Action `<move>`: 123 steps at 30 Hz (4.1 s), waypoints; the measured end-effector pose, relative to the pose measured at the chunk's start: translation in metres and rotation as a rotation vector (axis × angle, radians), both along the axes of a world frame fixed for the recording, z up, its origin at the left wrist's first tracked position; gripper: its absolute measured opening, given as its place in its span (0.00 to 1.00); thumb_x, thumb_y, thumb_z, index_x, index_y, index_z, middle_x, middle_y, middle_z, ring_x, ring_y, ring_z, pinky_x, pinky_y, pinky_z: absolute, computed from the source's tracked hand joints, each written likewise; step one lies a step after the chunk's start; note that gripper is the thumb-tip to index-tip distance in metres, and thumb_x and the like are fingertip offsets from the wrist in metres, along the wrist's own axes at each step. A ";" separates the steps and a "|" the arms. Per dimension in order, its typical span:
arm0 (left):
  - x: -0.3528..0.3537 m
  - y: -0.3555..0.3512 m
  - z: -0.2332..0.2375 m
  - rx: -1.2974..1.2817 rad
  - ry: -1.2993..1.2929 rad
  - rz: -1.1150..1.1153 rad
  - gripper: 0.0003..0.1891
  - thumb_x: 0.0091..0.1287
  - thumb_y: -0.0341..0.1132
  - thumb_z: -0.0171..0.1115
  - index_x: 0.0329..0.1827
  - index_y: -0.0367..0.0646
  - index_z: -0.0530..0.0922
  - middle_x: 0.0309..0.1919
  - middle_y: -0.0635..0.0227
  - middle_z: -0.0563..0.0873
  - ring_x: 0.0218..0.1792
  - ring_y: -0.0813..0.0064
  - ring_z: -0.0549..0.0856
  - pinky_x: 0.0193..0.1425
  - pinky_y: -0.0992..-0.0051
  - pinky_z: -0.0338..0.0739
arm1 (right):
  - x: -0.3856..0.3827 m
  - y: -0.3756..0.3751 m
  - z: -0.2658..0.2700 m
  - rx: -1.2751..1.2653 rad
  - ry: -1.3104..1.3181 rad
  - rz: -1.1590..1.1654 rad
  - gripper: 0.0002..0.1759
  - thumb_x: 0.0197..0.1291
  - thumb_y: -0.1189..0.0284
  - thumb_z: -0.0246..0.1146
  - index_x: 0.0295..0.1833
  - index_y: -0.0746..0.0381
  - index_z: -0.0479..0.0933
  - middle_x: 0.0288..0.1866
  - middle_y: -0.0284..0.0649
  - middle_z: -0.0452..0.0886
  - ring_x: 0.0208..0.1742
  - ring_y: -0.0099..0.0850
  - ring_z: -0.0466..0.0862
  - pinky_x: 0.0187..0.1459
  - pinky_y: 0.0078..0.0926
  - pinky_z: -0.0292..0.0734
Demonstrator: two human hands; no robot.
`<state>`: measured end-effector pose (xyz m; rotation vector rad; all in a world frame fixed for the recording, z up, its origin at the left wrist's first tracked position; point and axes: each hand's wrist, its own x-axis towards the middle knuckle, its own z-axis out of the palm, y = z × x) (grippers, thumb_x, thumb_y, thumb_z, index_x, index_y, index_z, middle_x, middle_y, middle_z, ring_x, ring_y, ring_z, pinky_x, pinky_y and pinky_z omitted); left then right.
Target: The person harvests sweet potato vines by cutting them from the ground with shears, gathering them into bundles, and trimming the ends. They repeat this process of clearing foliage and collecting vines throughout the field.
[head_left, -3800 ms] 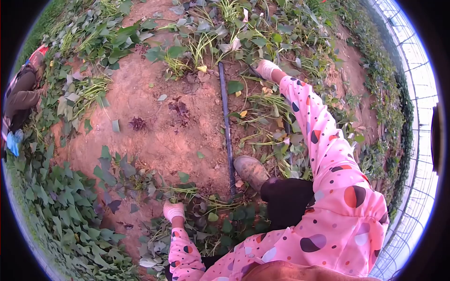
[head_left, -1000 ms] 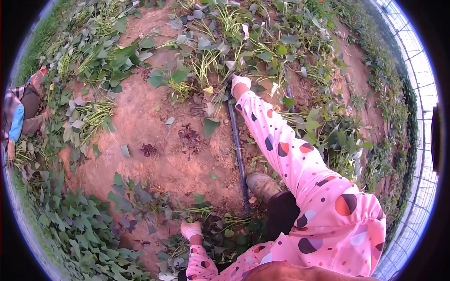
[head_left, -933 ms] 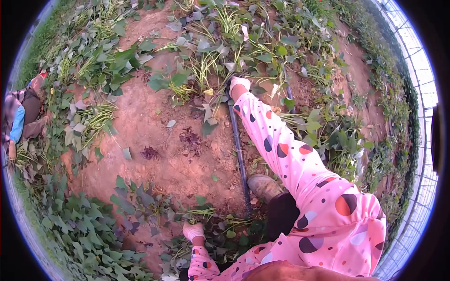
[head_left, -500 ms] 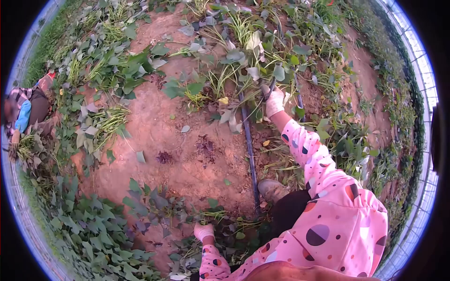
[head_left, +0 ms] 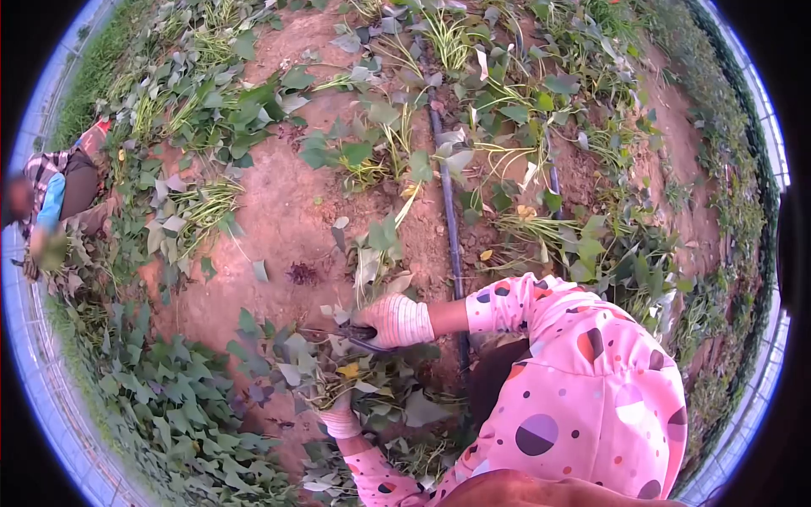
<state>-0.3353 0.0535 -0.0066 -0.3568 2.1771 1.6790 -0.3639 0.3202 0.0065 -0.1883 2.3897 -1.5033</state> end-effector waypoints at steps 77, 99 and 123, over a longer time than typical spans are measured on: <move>0.237 -0.006 0.317 -0.123 0.996 0.112 0.10 0.57 0.26 0.66 0.42 0.37 0.81 0.36 0.67 0.87 0.37 0.77 0.85 0.43 0.75 0.79 | 0.224 -0.028 0.370 -0.261 0.206 0.046 0.16 0.54 0.67 0.69 0.45 0.65 0.79 0.33 0.32 0.82 0.33 0.19 0.79 0.38 0.20 0.75; 0.277 -0.076 0.305 0.618 0.642 0.348 0.21 0.54 0.30 0.65 0.53 0.40 0.76 0.44 0.69 0.83 0.42 0.75 0.81 0.50 0.73 0.76 | 0.219 -0.188 0.319 -0.490 0.157 0.147 0.16 0.52 0.61 0.69 0.33 0.64 0.78 0.22 0.29 0.75 0.25 0.17 0.72 0.28 0.17 0.67; 0.271 -0.076 0.285 0.661 0.650 0.419 0.17 0.53 0.29 0.66 0.47 0.40 0.79 0.38 0.70 0.83 0.36 0.79 0.81 0.43 0.75 0.78 | 0.212 -0.194 0.309 -0.262 0.334 0.218 0.29 0.44 0.58 0.75 0.47 0.66 0.77 0.33 0.35 0.81 0.34 0.20 0.78 0.38 0.23 0.75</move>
